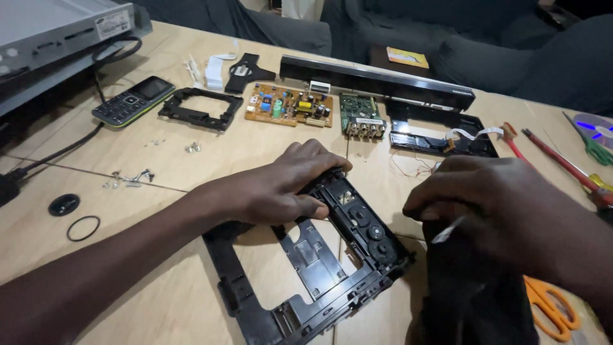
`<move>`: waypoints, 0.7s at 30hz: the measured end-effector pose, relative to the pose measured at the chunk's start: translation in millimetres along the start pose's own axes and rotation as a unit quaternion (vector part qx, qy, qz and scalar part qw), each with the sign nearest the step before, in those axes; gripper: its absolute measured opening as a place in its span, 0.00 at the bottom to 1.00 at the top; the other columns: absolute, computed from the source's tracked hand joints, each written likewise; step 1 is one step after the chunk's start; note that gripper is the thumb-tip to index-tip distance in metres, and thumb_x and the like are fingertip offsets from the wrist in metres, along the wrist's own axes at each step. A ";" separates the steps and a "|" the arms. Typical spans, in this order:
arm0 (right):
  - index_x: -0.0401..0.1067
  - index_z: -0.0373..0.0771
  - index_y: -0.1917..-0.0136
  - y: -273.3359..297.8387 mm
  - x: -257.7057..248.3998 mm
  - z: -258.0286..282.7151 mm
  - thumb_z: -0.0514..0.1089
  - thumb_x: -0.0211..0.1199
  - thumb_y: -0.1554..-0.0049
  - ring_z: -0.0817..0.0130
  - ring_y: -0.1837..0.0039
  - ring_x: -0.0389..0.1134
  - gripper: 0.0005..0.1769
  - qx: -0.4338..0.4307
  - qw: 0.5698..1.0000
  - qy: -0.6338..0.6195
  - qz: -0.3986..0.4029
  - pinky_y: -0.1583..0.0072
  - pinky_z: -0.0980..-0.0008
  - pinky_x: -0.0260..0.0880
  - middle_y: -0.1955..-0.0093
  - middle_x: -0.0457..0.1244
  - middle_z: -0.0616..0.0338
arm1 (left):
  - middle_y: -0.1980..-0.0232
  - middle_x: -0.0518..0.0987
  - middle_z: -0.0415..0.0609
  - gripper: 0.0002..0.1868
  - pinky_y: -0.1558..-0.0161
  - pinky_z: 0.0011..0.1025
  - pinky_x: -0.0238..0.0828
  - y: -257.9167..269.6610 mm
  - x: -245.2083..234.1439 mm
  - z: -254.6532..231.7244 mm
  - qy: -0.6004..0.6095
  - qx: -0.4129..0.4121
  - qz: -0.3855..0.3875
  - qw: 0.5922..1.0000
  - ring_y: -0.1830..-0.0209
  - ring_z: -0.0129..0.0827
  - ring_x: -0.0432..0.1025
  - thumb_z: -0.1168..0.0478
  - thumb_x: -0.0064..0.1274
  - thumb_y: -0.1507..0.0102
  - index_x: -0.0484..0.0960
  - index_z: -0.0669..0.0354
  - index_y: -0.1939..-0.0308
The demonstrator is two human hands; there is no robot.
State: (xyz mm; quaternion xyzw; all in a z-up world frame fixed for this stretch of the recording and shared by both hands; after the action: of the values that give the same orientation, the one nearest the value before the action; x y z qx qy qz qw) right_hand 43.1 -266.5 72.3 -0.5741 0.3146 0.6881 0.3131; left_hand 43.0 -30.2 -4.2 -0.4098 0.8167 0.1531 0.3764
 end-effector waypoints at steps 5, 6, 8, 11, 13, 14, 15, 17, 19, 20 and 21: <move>0.87 0.62 0.52 4.5 7.4 23.7 0.54 0.60 0.42 0.77 0.57 0.81 0.13 -0.163 0.982 -0.094 0.023 0.53 0.72 0.76 0.57 0.78 0.77 | 0.43 0.64 0.48 0.36 0.37 0.40 0.54 0.7 -2.4 -1.0 0.001 0.010 -0.018 1.000 0.37 0.41 0.57 0.54 0.54 0.38 0.63 0.48 0.26; 0.88 0.67 0.49 3.0 20.0 12.1 0.51 0.64 0.45 0.78 0.54 0.81 0.15 -0.089 0.991 -0.070 0.064 0.51 0.73 0.75 0.54 0.79 0.80 | 0.43 0.64 0.47 0.35 0.35 0.40 0.53 0.0 -0.7 -2.4 0.008 -0.004 -0.008 1.000 0.36 0.40 0.57 0.55 0.54 0.38 0.63 0.47 0.26; 0.86 0.65 0.51 -0.6 16.9 -15.4 0.49 0.63 0.46 0.73 0.53 0.79 0.14 -0.055 0.998 0.004 0.041 0.50 0.67 0.74 0.54 0.77 0.79 | 0.43 0.64 0.46 0.35 0.37 0.40 0.57 2.9 -2.9 -7.3 0.012 -0.029 0.002 1.000 0.37 0.40 0.59 0.53 0.53 0.37 0.62 0.45 0.25; 0.85 0.61 0.54 7.7 3.1 -16.2 0.49 0.63 0.46 0.70 0.54 0.77 0.11 -0.051 0.998 0.020 -0.019 0.51 0.64 0.73 0.56 0.75 0.74 | 0.44 0.64 0.45 0.36 0.38 0.38 0.57 4.0 -1.5 -4.7 0.023 -0.035 0.001 0.999 0.38 0.38 0.59 0.53 0.53 0.37 0.63 0.44 0.25; 0.86 0.59 0.55 11.4 -7.1 -3.5 0.53 0.63 0.44 0.71 0.56 0.77 0.10 -0.083 0.994 -0.036 -0.063 0.52 0.67 0.72 0.58 0.75 0.72 | 0.46 0.64 0.44 0.35 0.37 0.36 0.55 1.4 -6.7 -7.9 0.023 -0.010 -0.010 1.000 0.38 0.36 0.59 0.55 0.55 0.37 0.65 0.45 0.25; 0.86 0.60 0.54 11.1 -3.7 2.3 0.53 0.62 0.43 0.72 0.54 0.77 0.11 -0.083 0.994 -0.051 -0.045 0.50 0.67 0.72 0.56 0.76 0.73 | 0.43 0.65 0.45 0.35 0.36 0.34 0.56 3.1 -8.5 -8.9 0.036 -0.034 -0.012 0.999 0.36 0.37 0.60 0.56 0.56 0.40 0.66 0.44 0.28; 0.86 0.61 0.52 11.0 0.0 8.0 0.53 0.61 0.42 0.72 0.51 0.78 0.12 -0.083 0.994 -0.066 -0.026 0.48 0.67 0.72 0.54 0.77 0.75 | 0.40 0.66 0.46 0.34 0.35 0.33 0.57 4.8 -9.9 -9.7 0.050 -0.058 -0.013 0.997 0.34 0.38 0.61 0.57 0.56 0.42 0.68 0.44 0.31; 0.84 0.59 0.54 9.2 0.0 7.3 0.51 0.63 0.44 0.74 0.53 0.78 0.09 -0.038 0.996 -0.074 -0.029 0.50 0.68 0.72 0.56 0.78 0.75 | 0.49 0.69 0.46 0.31 0.55 0.31 0.64 9.9 -16.4 -20.7 0.116 -0.123 -0.035 0.985 0.52 0.34 0.65 0.62 0.57 0.42 0.69 0.46 0.35; 0.83 0.56 0.55 9.8 -3.5 10.4 0.50 0.65 0.45 0.76 0.56 0.79 0.07 0.006 0.996 -0.080 -0.037 0.51 0.70 0.73 0.58 0.79 0.76 | 0.58 0.72 0.46 0.28 0.74 0.29 0.70 12.9 -23.2 -26.9 0.179 -0.184 -0.059 0.965 0.69 0.30 0.69 0.68 0.58 0.42 0.70 0.48 0.38; 0.83 0.53 0.55 11.1 -4.9 8.6 0.50 0.65 0.44 0.75 0.58 0.73 0.07 0.095 0.985 -0.141 -0.040 0.54 0.70 0.69 0.59 0.76 0.71 | 0.59 0.72 0.45 0.28 0.67 0.28 0.66 15.6 -29.3 -29.1 0.150 -0.203 -0.074 0.965 0.66 0.30 0.68 0.65 0.59 0.44 0.71 0.47 0.41; 0.83 0.49 0.55 14.0 -5.8 7.9 0.50 0.65 0.42 0.73 0.60 0.67 0.09 0.183 0.961 -0.203 -0.043 0.56 0.71 0.65 0.60 0.74 0.67 | 0.60 0.72 0.45 0.27 0.60 0.28 0.62 18.6 -36.0 -31.6 0.121 -0.222 -0.089 0.963 0.62 0.30 0.67 0.63 0.61 0.45 0.72 0.46 0.43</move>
State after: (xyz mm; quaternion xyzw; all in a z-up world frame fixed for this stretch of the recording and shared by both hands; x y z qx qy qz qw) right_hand 28.2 -269.2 80.2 -0.3685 0.3396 0.7068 0.4994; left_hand 26.6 -16.4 42.5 -0.5698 0.7619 0.2454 0.1862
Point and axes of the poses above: each hand's wrist, its own y-axis away from the middle knuckle, its own x-axis out of the palm, z = x × y, the point moved 5 cm from there along -y, towards the middle knuckle
